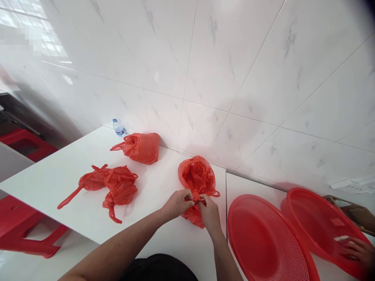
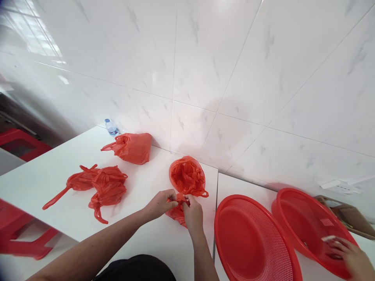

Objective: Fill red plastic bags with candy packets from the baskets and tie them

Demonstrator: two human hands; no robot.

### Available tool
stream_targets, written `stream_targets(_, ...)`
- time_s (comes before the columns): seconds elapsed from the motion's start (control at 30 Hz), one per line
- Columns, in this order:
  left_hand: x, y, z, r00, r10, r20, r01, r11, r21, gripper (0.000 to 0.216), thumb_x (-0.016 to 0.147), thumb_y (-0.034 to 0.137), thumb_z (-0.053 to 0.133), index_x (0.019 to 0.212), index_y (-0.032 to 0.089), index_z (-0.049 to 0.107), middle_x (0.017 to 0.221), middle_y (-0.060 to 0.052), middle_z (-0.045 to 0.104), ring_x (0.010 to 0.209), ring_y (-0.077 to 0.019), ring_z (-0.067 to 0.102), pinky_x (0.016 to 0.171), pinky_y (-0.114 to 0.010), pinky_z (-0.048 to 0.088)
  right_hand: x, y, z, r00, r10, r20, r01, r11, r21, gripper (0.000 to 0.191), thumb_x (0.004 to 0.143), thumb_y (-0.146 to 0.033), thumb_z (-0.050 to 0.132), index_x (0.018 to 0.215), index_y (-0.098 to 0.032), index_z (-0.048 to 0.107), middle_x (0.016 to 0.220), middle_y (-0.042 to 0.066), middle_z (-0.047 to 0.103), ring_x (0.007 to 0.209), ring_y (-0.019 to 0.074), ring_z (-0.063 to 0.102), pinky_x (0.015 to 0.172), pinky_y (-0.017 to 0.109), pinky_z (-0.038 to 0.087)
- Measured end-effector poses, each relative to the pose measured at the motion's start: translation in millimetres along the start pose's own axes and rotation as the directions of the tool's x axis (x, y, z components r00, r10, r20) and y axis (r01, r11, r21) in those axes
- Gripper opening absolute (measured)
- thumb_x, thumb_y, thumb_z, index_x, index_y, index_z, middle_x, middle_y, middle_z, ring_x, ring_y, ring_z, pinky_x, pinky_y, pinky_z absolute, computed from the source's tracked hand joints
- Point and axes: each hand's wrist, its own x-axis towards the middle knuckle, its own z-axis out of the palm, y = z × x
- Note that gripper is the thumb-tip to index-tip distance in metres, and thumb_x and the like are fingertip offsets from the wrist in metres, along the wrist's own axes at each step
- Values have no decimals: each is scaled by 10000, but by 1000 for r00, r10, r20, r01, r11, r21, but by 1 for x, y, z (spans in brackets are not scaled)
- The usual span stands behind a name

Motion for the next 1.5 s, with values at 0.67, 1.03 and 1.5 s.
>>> stream_targets(0.67, 8, -25, -18, 983, 117, -138, -95, 983, 156, 69, 727, 151, 613, 683, 197, 587, 918, -43, 656, 922, -209, 585, 857, -351, 442, 14, 23, -11, 963, 81, -257, -24, 976, 218, 236, 707, -304, 583, 930, -231, 560, 788, -2, 608, 759, 176, 589, 740, 316, 468)
stream_targets(1.03, -10, -98, -43, 982, -111, -155, 164, 905, 393, 78, 768, 160, 573, 712, 206, 601, 905, -44, 640, 932, -228, 570, 775, -329, 429, -1, 78, -24, 880, 237, -412, -320, 936, -146, 236, 702, -282, 468, 915, -239, 562, 848, 83, 666, 695, 242, 602, 627, 346, 414)
stream_targets(1.5, -9, -115, -40, 954, -218, -204, 284, 875, 392, 64, 786, 195, 559, 741, 208, 603, 936, -40, 631, 934, -215, 554, 725, -297, 400, -2, 90, -22, 852, 336, -402, -438, 877, -195, 280, 724, -263, 444, 974, -223, 563, 947, 94, 674, 721, 232, 616, 634, 327, 407)
